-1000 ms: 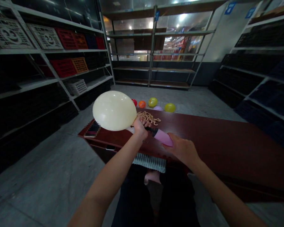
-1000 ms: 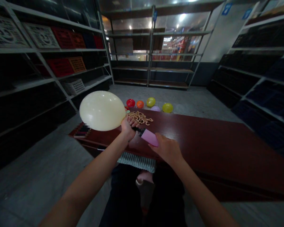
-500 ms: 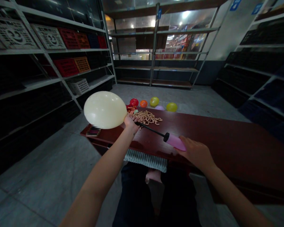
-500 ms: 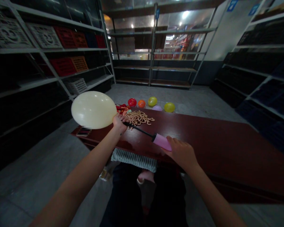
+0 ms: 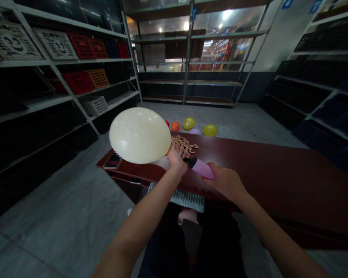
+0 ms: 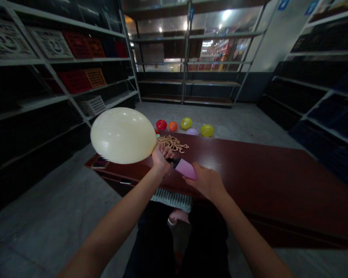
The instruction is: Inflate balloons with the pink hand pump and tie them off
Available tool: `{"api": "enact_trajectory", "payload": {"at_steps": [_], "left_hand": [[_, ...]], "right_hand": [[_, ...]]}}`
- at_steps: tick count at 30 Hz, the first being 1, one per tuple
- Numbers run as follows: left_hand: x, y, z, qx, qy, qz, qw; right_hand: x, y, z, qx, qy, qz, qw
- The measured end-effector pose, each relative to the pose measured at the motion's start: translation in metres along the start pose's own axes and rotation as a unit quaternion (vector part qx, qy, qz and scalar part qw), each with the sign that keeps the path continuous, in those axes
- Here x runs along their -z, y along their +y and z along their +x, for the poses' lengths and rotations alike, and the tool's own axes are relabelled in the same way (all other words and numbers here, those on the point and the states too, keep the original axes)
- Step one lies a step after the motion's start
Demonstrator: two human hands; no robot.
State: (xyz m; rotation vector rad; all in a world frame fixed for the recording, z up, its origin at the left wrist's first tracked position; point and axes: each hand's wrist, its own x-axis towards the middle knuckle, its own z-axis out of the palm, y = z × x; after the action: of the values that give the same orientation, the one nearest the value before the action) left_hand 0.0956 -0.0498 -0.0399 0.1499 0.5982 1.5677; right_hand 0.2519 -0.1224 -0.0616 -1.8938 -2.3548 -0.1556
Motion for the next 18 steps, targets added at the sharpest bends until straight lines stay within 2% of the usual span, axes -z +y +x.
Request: {"api": "enact_trajectory", "payload": {"at_steps": [4, 9, 13, 18], "left_hand": [[-0.001, -0.001, 0.008, 0.002, 0.016, 0.0, 1.0], [0.013, 0.006, 0.03, -0.003, 0.038, 0.012, 0.999], [0.026, 0.022, 0.046, -0.004, 0.053, 0.012, 0.998], [0.034, 0.046, 0.057, 0.004, 0.073, -0.001, 0.997]], "right_hand": [[-0.003, 0.002, 0.0, 0.012, 0.054, -0.042, 0.998], [-0.024, 0.012, -0.004, 0.037, 0.112, -0.087, 0.989], [-0.038, 0.028, -0.01, 0.058, 0.122, -0.09, 0.987], [-0.044, 0.052, -0.022, 0.065, 0.118, -0.102, 0.986]]}}
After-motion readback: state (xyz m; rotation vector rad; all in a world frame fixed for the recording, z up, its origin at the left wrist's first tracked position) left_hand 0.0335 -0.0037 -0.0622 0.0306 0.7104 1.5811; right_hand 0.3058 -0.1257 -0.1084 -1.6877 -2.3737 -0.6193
